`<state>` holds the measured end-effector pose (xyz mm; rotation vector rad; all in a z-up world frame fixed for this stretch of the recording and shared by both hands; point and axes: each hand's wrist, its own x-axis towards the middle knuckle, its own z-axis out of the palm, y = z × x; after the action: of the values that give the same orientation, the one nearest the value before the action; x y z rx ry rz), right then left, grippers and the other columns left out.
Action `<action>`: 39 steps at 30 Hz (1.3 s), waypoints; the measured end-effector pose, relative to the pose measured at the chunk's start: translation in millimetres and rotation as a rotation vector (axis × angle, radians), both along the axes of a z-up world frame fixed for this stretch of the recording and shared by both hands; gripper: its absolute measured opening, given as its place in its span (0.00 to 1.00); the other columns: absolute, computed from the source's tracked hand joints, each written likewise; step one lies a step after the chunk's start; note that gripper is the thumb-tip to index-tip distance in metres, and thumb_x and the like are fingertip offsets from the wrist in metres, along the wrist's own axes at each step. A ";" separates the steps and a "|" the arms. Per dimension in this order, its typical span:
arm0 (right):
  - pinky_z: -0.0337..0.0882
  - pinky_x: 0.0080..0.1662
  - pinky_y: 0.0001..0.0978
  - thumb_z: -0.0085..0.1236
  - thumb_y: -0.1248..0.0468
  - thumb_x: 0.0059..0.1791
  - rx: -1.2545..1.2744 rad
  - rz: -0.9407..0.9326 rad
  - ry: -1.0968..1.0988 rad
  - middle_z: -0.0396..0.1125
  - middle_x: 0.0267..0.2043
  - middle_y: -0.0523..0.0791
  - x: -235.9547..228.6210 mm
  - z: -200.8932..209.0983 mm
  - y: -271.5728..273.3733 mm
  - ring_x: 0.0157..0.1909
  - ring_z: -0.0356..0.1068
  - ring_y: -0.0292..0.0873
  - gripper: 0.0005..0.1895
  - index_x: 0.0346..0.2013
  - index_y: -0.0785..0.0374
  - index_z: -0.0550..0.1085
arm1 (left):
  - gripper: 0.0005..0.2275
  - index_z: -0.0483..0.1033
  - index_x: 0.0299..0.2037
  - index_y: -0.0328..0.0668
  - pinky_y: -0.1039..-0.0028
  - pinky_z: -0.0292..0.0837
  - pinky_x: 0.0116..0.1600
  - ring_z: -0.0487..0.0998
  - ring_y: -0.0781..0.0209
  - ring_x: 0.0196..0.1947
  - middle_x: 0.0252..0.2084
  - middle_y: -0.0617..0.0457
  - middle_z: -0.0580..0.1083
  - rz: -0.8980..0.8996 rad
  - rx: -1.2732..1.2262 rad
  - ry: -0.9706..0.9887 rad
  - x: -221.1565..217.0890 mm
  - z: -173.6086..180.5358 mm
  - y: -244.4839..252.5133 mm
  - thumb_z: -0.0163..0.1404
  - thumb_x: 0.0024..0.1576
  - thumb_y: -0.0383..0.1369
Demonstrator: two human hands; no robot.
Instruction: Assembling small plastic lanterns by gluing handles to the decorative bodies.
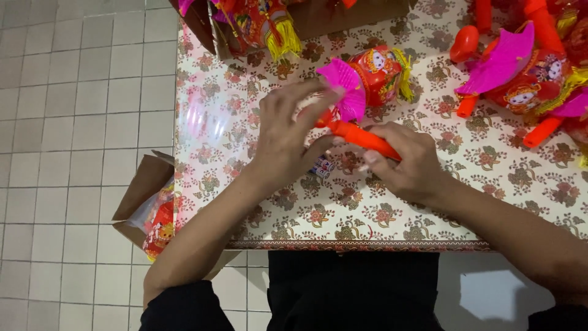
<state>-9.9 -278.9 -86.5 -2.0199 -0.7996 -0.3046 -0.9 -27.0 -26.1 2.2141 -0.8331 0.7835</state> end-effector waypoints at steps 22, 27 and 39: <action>0.78 0.34 0.52 0.49 0.50 0.56 -0.126 0.091 -0.016 0.70 0.37 0.62 1.9 42.0 9.5 0.36 0.76 0.63 0.29 0.55 0.77 0.71 | 0.11 0.80 0.45 0.43 0.52 0.63 0.63 0.76 0.53 0.38 0.38 0.51 0.75 -0.080 0.057 -0.098 -0.5 -24.0 -9.4 0.58 0.58 0.39; 0.75 0.35 0.41 0.54 0.54 0.56 -0.243 -0.004 -0.131 0.71 0.34 0.55 -0.4 47.6 11.8 0.34 0.75 0.53 0.19 0.49 0.69 0.77 | 0.11 0.79 0.44 0.42 0.51 0.60 0.64 0.75 0.54 0.34 0.32 0.52 0.74 -0.053 0.087 -0.075 3.1 -33.8 -7.2 0.52 0.62 0.41; 0.74 0.30 0.36 0.41 0.54 0.60 -0.296 0.022 -0.092 0.72 0.32 0.52 4.5 60.8 11.9 0.31 0.76 0.51 0.22 0.50 0.69 0.77 | 0.11 0.80 0.44 0.44 0.49 0.58 0.64 0.75 0.55 0.36 0.32 0.53 0.74 -0.047 0.080 -0.076 -0.3 -18.8 -8.7 0.55 0.60 0.41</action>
<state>-5.5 -267.0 -25.7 -2.2835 -0.9701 -0.2811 -1.2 -35.7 -45.0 2.2379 -0.9654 0.8292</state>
